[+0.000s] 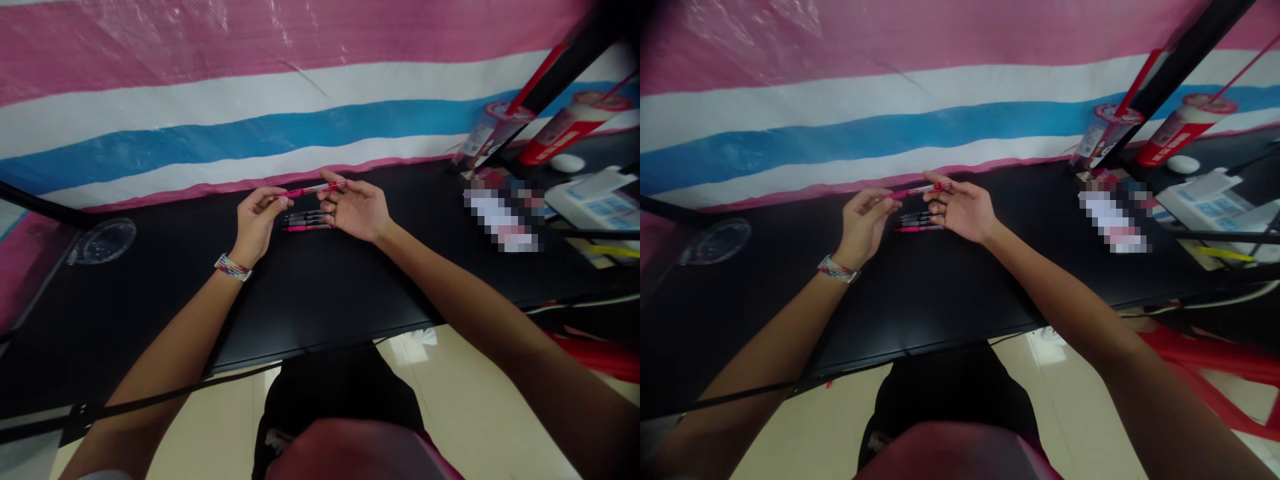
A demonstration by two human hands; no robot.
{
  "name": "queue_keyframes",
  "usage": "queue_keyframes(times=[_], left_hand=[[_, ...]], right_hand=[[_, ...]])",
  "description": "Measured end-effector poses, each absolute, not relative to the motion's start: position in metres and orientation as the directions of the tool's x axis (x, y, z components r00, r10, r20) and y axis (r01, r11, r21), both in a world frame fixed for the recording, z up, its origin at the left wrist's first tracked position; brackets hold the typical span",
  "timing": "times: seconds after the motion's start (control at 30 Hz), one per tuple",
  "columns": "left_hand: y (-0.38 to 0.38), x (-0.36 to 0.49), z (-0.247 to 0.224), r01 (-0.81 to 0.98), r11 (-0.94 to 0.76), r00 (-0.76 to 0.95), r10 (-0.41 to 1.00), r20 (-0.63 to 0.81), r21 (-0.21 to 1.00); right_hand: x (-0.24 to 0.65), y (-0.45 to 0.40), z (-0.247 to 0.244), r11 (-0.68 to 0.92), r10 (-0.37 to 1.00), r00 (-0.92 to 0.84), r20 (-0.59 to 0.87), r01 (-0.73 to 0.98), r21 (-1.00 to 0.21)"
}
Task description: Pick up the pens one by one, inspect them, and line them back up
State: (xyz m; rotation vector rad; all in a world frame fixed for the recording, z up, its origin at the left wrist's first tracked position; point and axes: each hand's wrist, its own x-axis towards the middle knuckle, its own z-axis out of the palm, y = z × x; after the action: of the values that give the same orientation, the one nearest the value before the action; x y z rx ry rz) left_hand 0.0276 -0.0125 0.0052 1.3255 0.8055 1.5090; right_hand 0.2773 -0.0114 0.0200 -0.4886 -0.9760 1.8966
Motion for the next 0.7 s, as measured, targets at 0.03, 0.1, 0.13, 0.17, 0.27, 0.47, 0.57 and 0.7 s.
queue_keyframes(times=[0.03,0.1,0.13,0.17,0.27,0.47,0.57,0.7], left_hand=[[-0.0124,0.0276,0.0051,-0.231,-0.342,0.027,0.934,0.357,0.911],[-0.0122,0.0275,0.0046,-0.244,-0.341,0.028,0.933,0.358,0.908],[-0.0121,0.0275,0.0043,-0.249,-0.342,0.029,0.933,0.360,0.906],[-0.0120,0.0275,0.0040,-0.250,-0.343,0.030,0.932,0.362,0.906],[-0.0118,0.0278,0.0034,-0.232,-0.344,0.035,0.932,0.361,0.910],[-0.0106,0.0278,0.0038,-0.215,-0.362,-0.005,0.929,0.369,0.907],[-0.0097,0.0269,0.0040,-0.213,-0.363,-0.006,0.929,0.371,0.907],[-0.0097,0.0263,0.0039,-0.200,-0.364,-0.009,0.929,0.370,0.910]], right_hand=[[0.2771,-0.0124,0.0215,-0.279,0.865,-0.500,0.045,-0.553,-0.785],[0.2765,-0.0145,0.0245,-0.281,0.873,-0.487,0.022,-0.539,-0.794],[0.2763,-0.0153,0.0255,-0.268,0.878,-0.478,0.019,-0.524,-0.809],[0.2761,-0.0156,0.0259,-0.246,0.883,-0.469,0.023,-0.504,-0.828],[0.2756,-0.0148,0.0243,-0.168,0.891,-0.450,0.057,-0.446,-0.879],[0.2749,-0.0143,0.0215,-0.096,0.894,-0.441,0.085,-0.374,-0.923],[0.2743,-0.0158,0.0232,-0.109,0.898,-0.435,0.070,-0.374,-0.921],[0.2738,-0.0166,0.0249,-0.163,0.901,-0.432,0.043,-0.428,-0.889]])
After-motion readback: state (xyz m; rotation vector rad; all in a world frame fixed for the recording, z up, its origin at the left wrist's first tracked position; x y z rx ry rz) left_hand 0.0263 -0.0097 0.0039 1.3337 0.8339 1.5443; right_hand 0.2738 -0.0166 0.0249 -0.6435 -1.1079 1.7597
